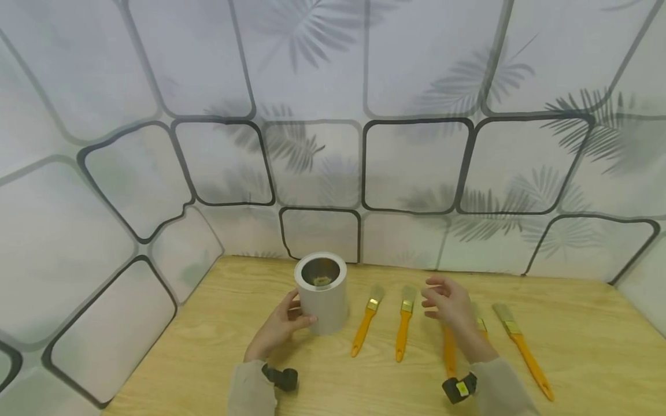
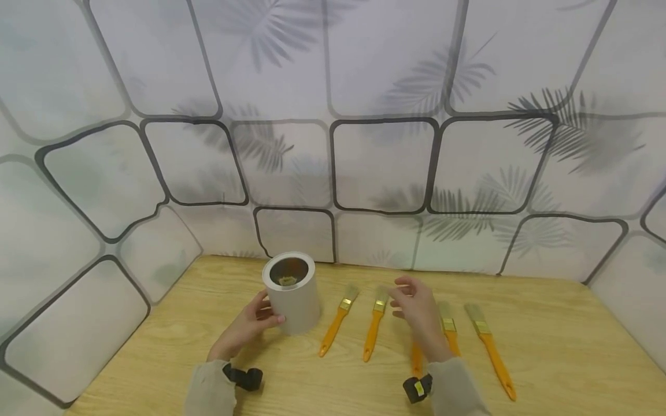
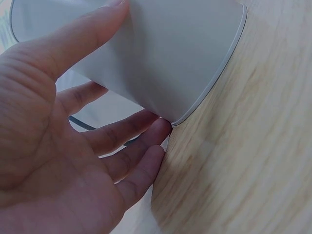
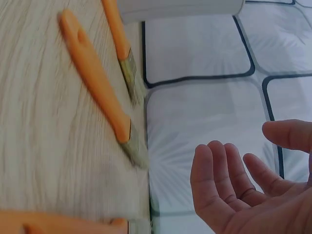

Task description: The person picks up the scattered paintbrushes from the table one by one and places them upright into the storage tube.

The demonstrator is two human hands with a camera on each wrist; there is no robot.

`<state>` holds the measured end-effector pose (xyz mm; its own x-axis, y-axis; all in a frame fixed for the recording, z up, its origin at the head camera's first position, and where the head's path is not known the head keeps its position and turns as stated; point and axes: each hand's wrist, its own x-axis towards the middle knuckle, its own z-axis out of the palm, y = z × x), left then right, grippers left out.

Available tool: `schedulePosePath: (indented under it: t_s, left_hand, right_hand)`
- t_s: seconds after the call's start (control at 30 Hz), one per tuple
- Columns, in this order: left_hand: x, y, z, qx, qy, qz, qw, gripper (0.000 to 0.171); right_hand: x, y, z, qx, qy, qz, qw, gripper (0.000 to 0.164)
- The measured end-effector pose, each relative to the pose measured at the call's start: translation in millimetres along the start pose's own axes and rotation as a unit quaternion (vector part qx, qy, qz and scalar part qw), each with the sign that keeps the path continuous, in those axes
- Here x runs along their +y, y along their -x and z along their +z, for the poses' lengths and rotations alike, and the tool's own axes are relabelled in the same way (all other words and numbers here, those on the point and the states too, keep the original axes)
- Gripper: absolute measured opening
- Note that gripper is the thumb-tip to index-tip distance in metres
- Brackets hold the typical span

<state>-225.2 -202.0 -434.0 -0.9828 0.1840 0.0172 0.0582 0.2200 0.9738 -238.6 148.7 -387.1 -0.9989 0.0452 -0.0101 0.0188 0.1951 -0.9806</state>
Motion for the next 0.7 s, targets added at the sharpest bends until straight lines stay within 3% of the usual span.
schedulePosePath:
  t_s: [0.7]
  left_hand:
    - [0.9,-1.2,1.2,-0.005,-0.004,-0.003,1.0,0.082]
  right_hand:
    - [27,0,-96,-0.013,0.083,0.035,0.996,0.054]
